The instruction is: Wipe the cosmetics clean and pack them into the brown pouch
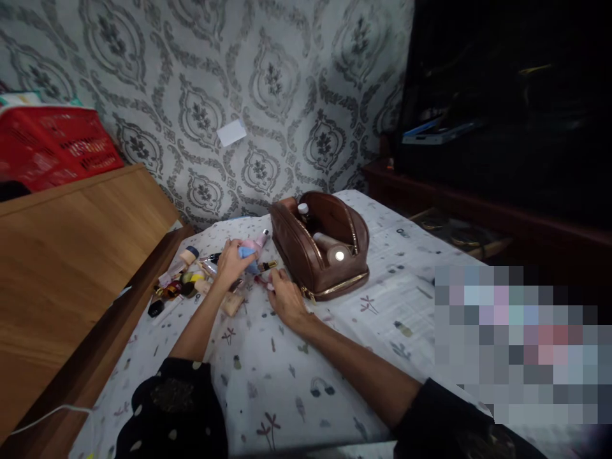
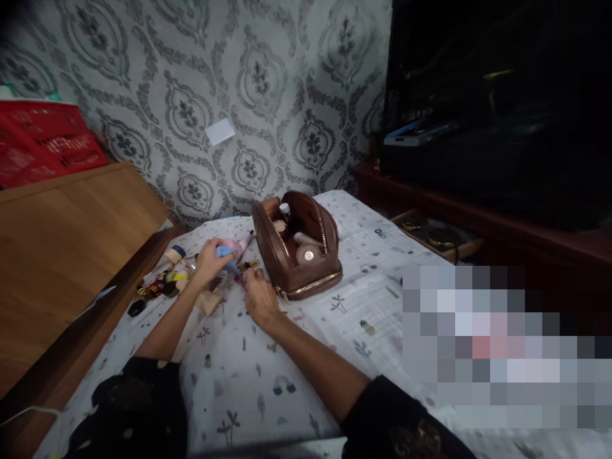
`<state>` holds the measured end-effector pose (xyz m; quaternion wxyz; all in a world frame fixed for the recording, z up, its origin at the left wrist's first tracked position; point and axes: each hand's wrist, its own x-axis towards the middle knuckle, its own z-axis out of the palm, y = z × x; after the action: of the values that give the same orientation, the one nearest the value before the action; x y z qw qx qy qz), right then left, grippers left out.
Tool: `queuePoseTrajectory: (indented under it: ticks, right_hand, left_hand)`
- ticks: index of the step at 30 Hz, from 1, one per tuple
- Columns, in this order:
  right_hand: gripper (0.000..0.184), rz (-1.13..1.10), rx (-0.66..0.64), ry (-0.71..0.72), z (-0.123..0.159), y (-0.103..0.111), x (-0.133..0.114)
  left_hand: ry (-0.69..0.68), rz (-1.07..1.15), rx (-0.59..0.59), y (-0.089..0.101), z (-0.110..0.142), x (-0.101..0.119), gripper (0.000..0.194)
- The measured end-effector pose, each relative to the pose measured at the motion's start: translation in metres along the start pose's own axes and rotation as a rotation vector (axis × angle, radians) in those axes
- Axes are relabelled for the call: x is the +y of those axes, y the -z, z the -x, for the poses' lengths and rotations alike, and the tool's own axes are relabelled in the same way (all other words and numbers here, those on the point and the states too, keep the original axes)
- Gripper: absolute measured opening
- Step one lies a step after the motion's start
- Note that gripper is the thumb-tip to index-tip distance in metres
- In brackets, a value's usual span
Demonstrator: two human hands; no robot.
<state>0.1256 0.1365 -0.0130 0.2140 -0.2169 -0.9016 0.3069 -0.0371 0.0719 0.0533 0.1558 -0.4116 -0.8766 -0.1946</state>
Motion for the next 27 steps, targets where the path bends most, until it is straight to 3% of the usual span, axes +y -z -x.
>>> queuePoseTrajectory:
  ticks: [4,8,12,18,27]
  right_hand:
    - [0.024,-0.111,0.076,0.049,-0.005,-0.007,0.008]
    - [0.033,-0.238,0.128,0.112,-0.009,-0.014,0.011]
    - [0.050,-0.443,0.034,0.291,-0.005,-0.014,0.010]
    - [0.068,-0.398,-0.108,0.372,0.000,-0.015,0.011]
    - [0.050,-0.299,-0.061,0.385,-0.002,-0.019,0.015]
  left_hand:
    - [-0.070,0.105,0.020,0.014,0.035,-0.005,0.042]
    - [-0.044,0.154,-0.021,0.021,0.068,-0.004,0.044]
    - [-0.067,0.241,-0.069,0.018,0.091,-0.005,0.040]
    - [-0.060,0.316,-0.064,0.006,0.107,-0.012,0.034]
    - [-0.189,0.135,-0.106,0.005,0.109,-0.004,0.032]
